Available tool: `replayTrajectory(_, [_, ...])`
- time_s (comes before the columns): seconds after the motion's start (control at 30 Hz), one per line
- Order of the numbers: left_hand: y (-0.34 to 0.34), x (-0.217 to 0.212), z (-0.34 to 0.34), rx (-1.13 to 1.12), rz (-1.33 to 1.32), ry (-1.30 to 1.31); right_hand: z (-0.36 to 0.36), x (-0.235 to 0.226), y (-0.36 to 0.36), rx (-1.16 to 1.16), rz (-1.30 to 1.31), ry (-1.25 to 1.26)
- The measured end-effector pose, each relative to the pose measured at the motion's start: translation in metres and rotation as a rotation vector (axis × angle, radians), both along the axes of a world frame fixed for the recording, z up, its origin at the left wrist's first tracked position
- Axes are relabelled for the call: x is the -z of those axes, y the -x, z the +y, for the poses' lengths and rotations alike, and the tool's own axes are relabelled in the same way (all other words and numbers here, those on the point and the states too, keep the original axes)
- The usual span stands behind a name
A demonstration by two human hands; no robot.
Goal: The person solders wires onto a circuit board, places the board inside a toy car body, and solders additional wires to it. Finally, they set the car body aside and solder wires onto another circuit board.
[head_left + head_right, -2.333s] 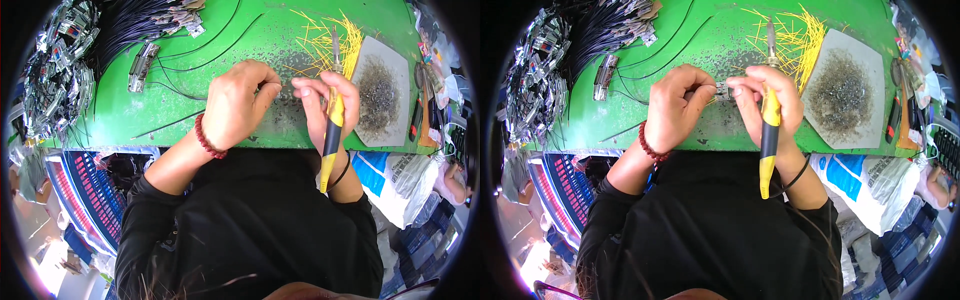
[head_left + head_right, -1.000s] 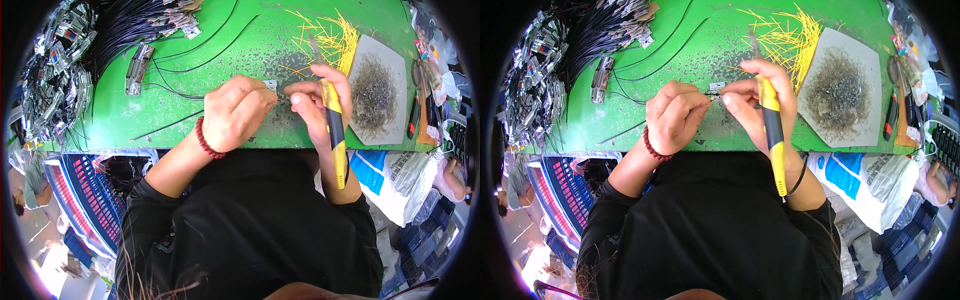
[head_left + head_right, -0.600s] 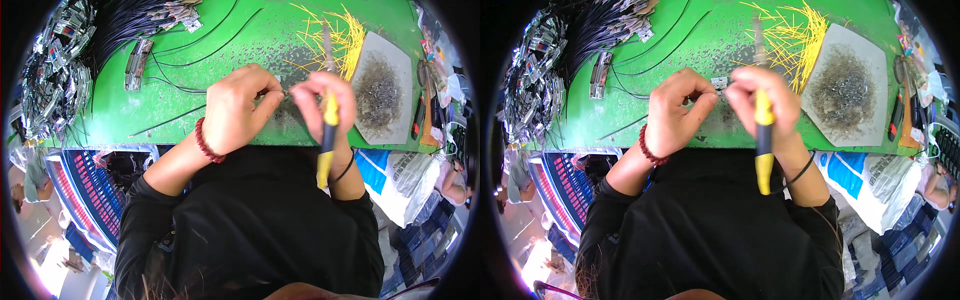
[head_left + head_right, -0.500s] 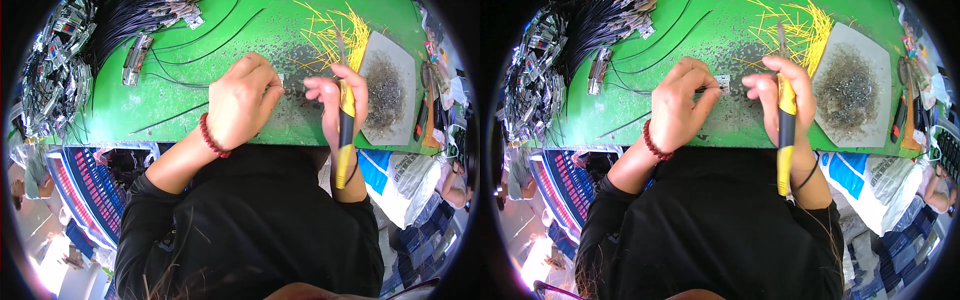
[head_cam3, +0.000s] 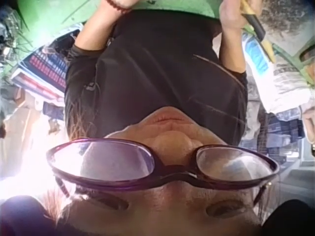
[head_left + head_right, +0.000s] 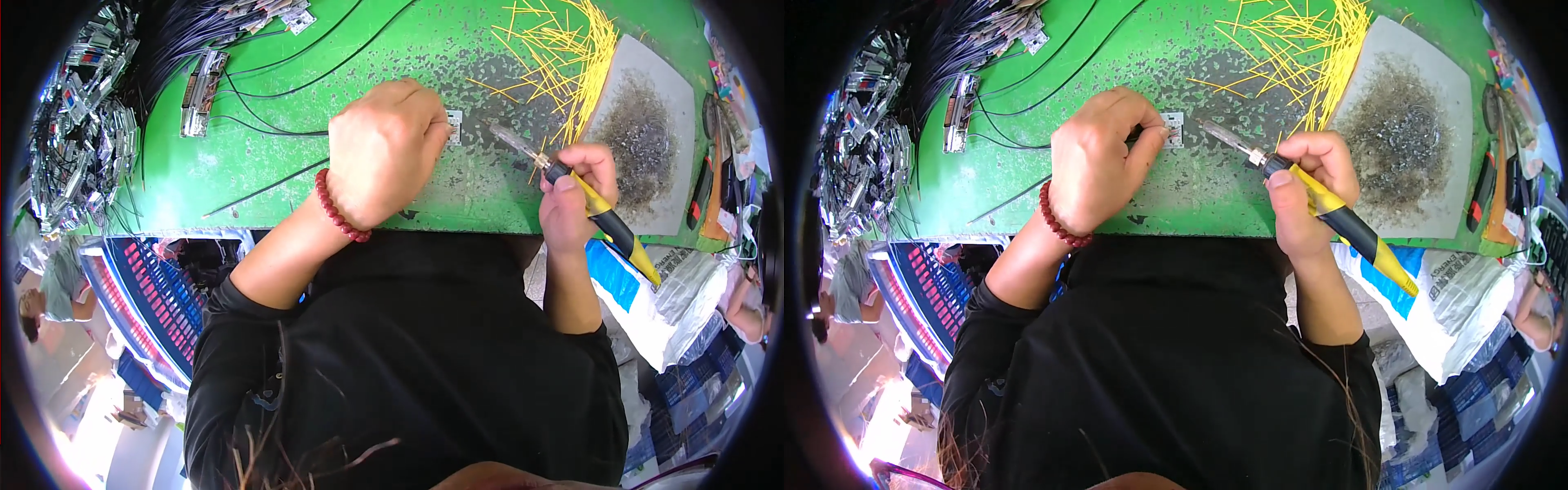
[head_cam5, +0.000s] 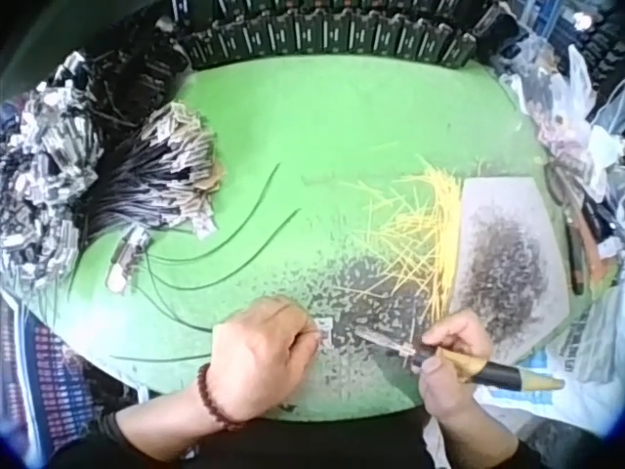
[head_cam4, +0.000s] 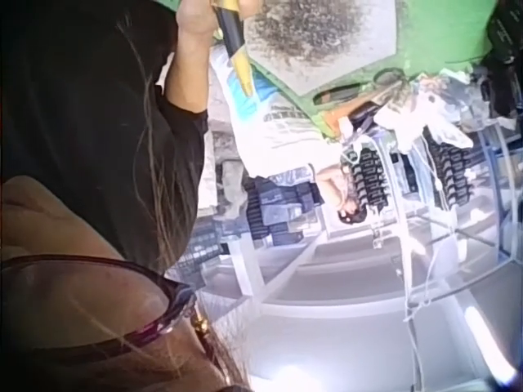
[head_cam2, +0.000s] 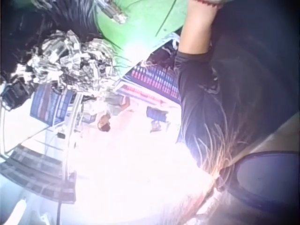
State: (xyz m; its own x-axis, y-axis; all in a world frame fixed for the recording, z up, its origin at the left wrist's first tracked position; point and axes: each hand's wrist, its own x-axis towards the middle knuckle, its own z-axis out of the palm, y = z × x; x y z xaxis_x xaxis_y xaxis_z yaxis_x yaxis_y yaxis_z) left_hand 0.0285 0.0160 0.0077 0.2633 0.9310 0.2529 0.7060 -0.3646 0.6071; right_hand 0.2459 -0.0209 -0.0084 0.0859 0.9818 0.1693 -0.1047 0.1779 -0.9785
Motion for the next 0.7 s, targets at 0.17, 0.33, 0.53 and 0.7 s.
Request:
replayTrajectory(0.17, [-0.0009,-0.0008,0.0007,0.01,0.032,0.001,-0.0045,0.0032,-0.0043,-0.044,-0.04,0.058])
replayTrajectory(0.33, [-0.0009,-0.0004,0.0012,0.011,0.042,-0.009,-0.0057,0.001,-0.0025,-0.087,-0.098,0.09])
replayTrajectory(0.53, [-0.0011,0.0009,0.0012,0.006,0.045,-0.036,-0.003,-0.0013,-0.0013,-0.121,-0.15,0.082])
replayTrajectory(0.7, [-0.0015,0.0027,0.0011,0.011,0.036,-0.064,-0.0031,-0.0009,-0.0005,-0.125,-0.164,0.075])
